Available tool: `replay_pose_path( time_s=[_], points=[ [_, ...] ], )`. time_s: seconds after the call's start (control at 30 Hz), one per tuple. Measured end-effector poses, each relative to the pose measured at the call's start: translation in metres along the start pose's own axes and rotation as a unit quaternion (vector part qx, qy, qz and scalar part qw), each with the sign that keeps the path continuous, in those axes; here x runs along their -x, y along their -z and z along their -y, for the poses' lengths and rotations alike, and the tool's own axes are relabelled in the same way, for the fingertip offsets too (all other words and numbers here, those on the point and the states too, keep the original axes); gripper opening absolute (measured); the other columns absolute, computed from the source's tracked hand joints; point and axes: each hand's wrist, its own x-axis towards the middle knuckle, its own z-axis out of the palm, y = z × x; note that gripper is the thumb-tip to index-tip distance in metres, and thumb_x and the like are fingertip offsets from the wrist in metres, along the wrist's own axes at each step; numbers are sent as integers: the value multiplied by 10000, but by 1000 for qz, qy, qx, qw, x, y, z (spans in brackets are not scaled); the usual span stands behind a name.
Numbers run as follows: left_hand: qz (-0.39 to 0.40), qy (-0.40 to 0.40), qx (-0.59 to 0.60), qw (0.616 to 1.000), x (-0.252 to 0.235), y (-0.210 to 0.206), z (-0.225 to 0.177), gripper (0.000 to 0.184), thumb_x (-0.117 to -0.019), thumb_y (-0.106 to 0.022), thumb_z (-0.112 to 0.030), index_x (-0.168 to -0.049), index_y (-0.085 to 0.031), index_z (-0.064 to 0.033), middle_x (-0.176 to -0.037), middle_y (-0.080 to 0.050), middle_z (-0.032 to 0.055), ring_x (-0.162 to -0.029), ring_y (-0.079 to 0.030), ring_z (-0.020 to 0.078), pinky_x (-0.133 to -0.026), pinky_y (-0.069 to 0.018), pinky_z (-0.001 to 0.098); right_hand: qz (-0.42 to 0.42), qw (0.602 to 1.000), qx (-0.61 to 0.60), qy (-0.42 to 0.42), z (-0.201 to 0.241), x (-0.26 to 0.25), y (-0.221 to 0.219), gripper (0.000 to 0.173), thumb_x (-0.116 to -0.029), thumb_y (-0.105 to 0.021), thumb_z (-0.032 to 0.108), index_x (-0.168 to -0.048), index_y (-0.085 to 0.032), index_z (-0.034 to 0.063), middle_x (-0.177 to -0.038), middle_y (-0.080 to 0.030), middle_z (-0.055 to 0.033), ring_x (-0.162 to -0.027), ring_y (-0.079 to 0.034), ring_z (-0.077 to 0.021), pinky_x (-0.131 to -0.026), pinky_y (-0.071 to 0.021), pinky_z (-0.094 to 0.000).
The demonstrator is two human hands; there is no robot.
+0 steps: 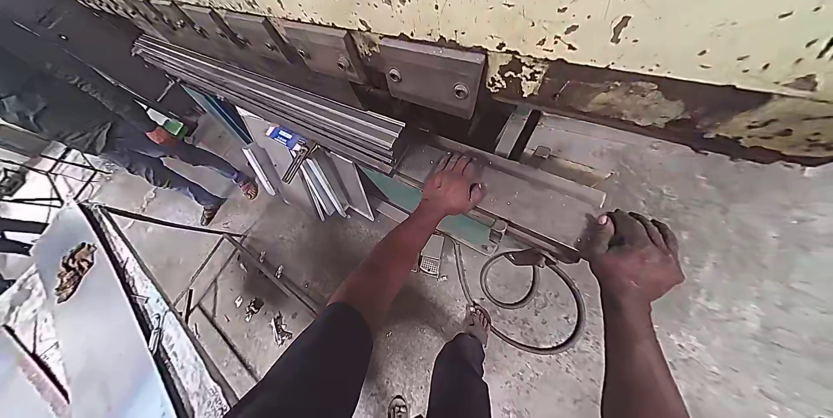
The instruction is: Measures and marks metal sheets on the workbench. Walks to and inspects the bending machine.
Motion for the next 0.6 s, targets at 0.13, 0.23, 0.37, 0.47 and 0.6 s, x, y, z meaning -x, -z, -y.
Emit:
replay_pose_path(
  time_s=[0.13,0.23,0.37,0.47,0.6],
  points=[
    [-32,10,31,999,-1,-1,-1,630,-946,-449,-557,-1380,-627,-135,-1430,-608,99,-1395,-512,279,-1226,-320,506,5,1000,-2,-2,-1,-2,1,594,-1037,-327,593,-1296,-708,218,-1403,-660,-56,-1389,-538,-330,-1076,-454,-579],
    [-32,5,25,999,-3,-2,4,647,-957,-448,-581,-1394,-622,-136,-1457,-593,101,-1420,-489,289,-1228,-318,506,9,1000,2,3,3,-5,-2,619,-1037,-313,613,-1285,-712,210,-1398,-662,-69,-1389,-538,-342,-1060,-464,-593],
    [-21,1,17,1000,-9,-3,1,697,-969,-387,-607,-1416,-594,-114,-1482,-573,103,-1444,-463,289,-1226,-319,511,14,1000,5,-3,2,-10,3,570,-1027,-340,604,-1245,-713,232,-1372,-676,-43,-1380,-546,-309,-1049,-470,-571],
    [-14,6,15,1000,-6,-1,1,676,-968,-388,-596,-1398,-603,-120,-1469,-583,98,-1430,-481,280,-1225,-323,504,21,1000,4,-11,2,-7,3,578,-1027,-334,607,-1273,-710,243,-1390,-666,-39,-1386,-543,-299,-1061,-465,-572],
    [-34,1,6,999,-17,-4,4,645,-943,-422,-577,-1348,-643,-127,-1415,-622,97,-1394,-517,283,-1188,-374,510,-7,1000,0,4,4,-16,-1,590,-1038,-320,584,-1247,-727,213,-1364,-684,-58,-1364,-563,-324,-1037,-479,-576]
  ],
)
